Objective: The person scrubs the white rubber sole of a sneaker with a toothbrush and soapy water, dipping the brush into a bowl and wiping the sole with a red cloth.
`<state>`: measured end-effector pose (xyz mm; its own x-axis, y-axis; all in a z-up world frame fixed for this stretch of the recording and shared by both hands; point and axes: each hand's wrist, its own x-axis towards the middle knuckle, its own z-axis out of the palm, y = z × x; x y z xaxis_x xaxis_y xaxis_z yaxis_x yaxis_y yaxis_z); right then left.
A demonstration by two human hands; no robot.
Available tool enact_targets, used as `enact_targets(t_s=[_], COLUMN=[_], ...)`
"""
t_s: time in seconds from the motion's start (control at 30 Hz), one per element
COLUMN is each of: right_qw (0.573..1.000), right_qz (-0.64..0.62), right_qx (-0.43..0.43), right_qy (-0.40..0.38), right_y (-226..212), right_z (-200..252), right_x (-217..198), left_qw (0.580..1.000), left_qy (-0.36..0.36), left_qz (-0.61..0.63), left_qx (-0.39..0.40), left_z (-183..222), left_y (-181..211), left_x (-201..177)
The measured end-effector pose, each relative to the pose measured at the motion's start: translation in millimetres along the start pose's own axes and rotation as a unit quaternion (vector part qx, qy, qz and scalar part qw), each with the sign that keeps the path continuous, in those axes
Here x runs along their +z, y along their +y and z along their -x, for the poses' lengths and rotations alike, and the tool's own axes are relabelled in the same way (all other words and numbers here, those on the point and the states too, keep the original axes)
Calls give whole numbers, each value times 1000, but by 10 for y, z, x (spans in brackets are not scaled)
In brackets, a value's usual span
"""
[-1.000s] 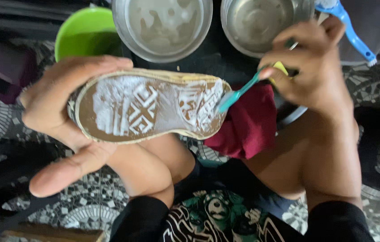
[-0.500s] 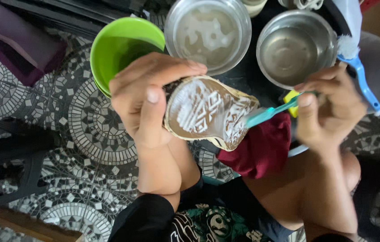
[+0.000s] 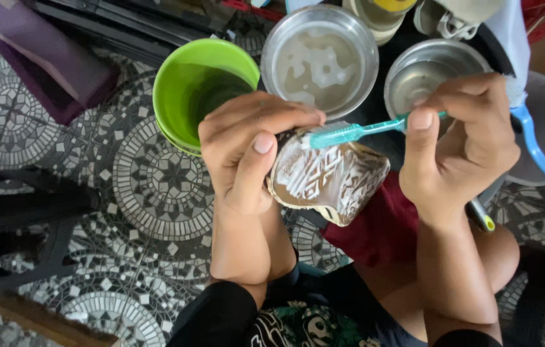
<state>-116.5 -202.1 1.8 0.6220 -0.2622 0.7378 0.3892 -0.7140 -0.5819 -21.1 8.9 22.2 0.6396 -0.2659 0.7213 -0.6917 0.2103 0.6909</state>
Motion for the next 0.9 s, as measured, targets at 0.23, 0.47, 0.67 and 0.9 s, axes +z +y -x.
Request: enact_targets(t_s=[0.23, 0.47, 0.67, 0.9], right_qw=[996, 995, 997, 984], right_qz=[81, 102, 79, 173], right_qx=[-19, 3, -7, 34], right_qy=[-17, -22, -19, -21], right_y=[-77, -154, -230, -159], right_z=[102, 102, 62, 176], right_x=[1, 6, -1, -30], left_qw=[999, 998, 997, 999], left_qy=[-30, -44, -44, -45], left_qz=[-3, -5, 11, -3], left_qx=[16, 39, 55, 27], left_z=[-21, -47, 0, -13], left_y=[44, 42, 25, 68], left_x=[-43, -65, -53, -41])
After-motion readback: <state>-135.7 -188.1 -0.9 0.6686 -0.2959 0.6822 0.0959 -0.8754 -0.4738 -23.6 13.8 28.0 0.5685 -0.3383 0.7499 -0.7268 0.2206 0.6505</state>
